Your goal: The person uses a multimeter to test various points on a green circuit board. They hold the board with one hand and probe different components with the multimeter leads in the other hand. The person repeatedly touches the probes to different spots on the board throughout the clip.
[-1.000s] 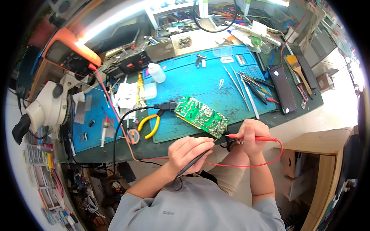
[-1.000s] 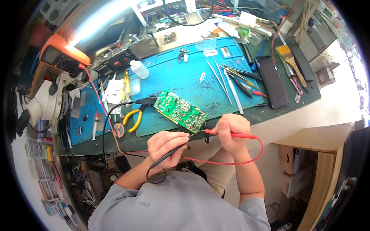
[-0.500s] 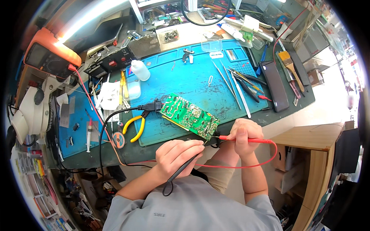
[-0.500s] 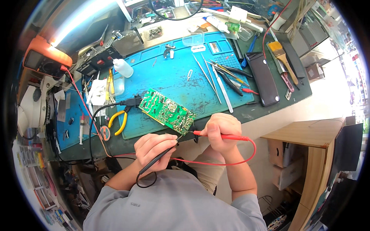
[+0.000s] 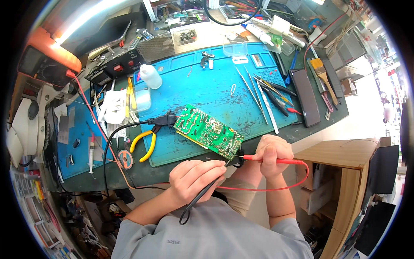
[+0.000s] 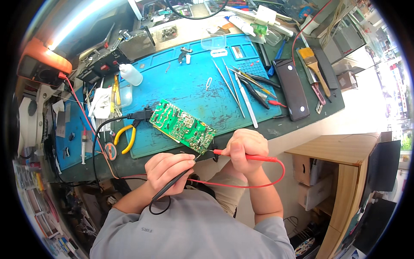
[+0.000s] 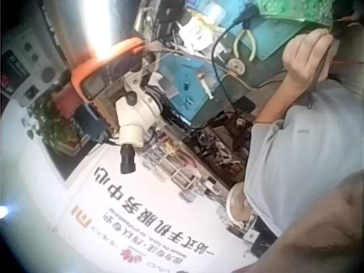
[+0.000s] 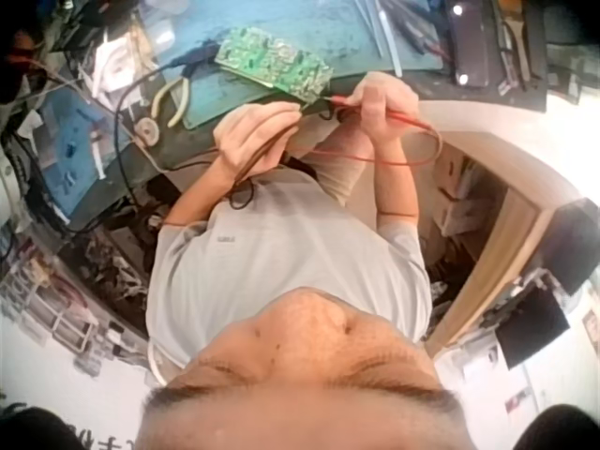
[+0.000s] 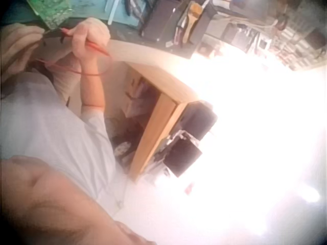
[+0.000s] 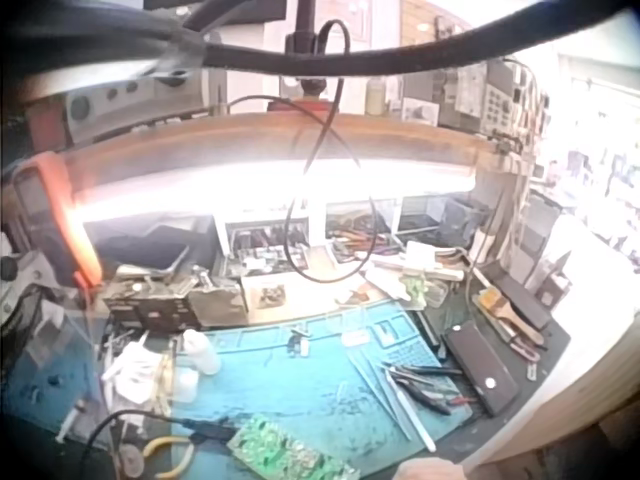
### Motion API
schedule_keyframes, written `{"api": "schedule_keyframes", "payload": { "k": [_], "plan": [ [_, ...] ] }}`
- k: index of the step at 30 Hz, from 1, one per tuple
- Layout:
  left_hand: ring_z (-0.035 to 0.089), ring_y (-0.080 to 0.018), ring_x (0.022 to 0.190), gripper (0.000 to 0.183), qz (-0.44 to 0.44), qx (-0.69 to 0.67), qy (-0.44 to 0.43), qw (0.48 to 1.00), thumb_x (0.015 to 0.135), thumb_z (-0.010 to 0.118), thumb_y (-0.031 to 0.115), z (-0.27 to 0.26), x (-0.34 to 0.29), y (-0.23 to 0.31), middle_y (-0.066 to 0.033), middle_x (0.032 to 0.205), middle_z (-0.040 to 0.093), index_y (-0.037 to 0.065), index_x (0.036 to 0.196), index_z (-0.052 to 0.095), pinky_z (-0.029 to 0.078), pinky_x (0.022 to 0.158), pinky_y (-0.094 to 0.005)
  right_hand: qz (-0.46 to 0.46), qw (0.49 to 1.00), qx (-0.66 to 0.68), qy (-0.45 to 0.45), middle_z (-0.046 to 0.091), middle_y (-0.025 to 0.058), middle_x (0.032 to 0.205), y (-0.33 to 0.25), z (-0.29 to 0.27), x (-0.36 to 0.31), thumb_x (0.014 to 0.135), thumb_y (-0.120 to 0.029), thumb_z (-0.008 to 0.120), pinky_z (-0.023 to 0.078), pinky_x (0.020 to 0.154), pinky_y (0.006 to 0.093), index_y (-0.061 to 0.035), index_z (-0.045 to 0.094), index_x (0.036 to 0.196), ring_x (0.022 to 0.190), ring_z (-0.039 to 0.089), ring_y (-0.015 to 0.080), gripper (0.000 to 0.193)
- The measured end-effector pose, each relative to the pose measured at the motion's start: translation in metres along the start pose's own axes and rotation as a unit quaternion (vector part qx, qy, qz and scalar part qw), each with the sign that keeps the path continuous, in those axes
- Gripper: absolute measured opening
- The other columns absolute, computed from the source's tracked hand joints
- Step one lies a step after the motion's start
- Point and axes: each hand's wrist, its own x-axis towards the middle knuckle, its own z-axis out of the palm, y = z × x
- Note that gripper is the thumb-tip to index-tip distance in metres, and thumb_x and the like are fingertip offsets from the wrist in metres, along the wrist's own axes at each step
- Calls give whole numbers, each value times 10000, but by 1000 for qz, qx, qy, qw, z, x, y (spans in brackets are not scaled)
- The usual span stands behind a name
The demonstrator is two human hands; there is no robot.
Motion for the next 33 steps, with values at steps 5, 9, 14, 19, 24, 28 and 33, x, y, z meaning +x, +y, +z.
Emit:
{"api": "schedule_keyframes", "payload": {
  "k": [5, 9, 14, 19, 24, 28, 33],
  "plan": [
    [646, -176, 718, 261, 5, -1, 4, 1000, 725, 750, 26, 1, 0, -1, -63, 970, 727, 59, 977, 689, 483, 612, -262, -4, 1000, 5, 2, 582, 34, 510, 0, 1, 0, 897, -77, 528, 408, 425, 270, -50, 583, 549, 419, 529, 151, 353],
    [641, -175, 710, 269, 5, 0, 5, 1000, 722, 752, 26, 1, -1, -1, -63, 968, 728, 60, 981, 689, 477, 608, -262, 3, 1000, 0, 0, 575, 38, 501, -1, 0, 0, 910, -104, 541, 402, 423, 269, -49, 586, 546, 417, 531, 160, 372],
    [636, -188, 702, 272, 17, -13, 9, 1000, 719, 748, 21, -1, -5, -1, -69, 963, 726, 61, 980, 683, 481, 616, -273, 34, 993, 99, 58, 585, 60, 603, 5, 2, -7, 971, -281, 587, 406, 467, 264, -20, 611, 670, 497, 524, 145, 399],
    [638, -243, 769, 175, -76, -81, 36, 993, 827, 693, 23, -17, 1, 0, -127, 968, 695, 25, 996, 647, 501, 670, -314, 67, 987, 131, 68, 582, 59, 761, -2, 4, 3, 890, -343, 731, 441, 597, 255, -11, 637, 892, 673, 545, 139, 345],
    [623, -260, 836, 172, -120, -37, 37, 991, 855, 688, 19, -28, 7, -6, -143, 989, 676, 10, 1022, 649, 502, 725, -323, 53, 998, 7, 26, 640, 77, 806, -10, 17, 17, 827, -285, 786, 495, 628, 274, -12, 685, 916, 701, 599, 168, 304],
    [616, -257, 817, 190, -109, -13, 39, 993, 822, 716, 14, -20, 6, -11, -120, 985, 681, 24, 1006, 668, 484, 712, -326, 25, 999, 21, -19, 692, 100, 814, -4, 14, 11, 823, -278, 785, 508, 599, 278, -4, 715, 904, 699, 638, 182, 294],
    [611, -205, 762, 280, -102, 4, 55, 993, 730, 756, 8, -16, 5, -14, -63, 972, 705, 51, 1001, 701, 447, 671, -310, 35, 999, 16, -24, 703, 93, 774, -3, 16, 13, 848, -160, 726, 501, 568, 273, -3, 720, 857, 652, 637, 175, 158]
  ]
}}
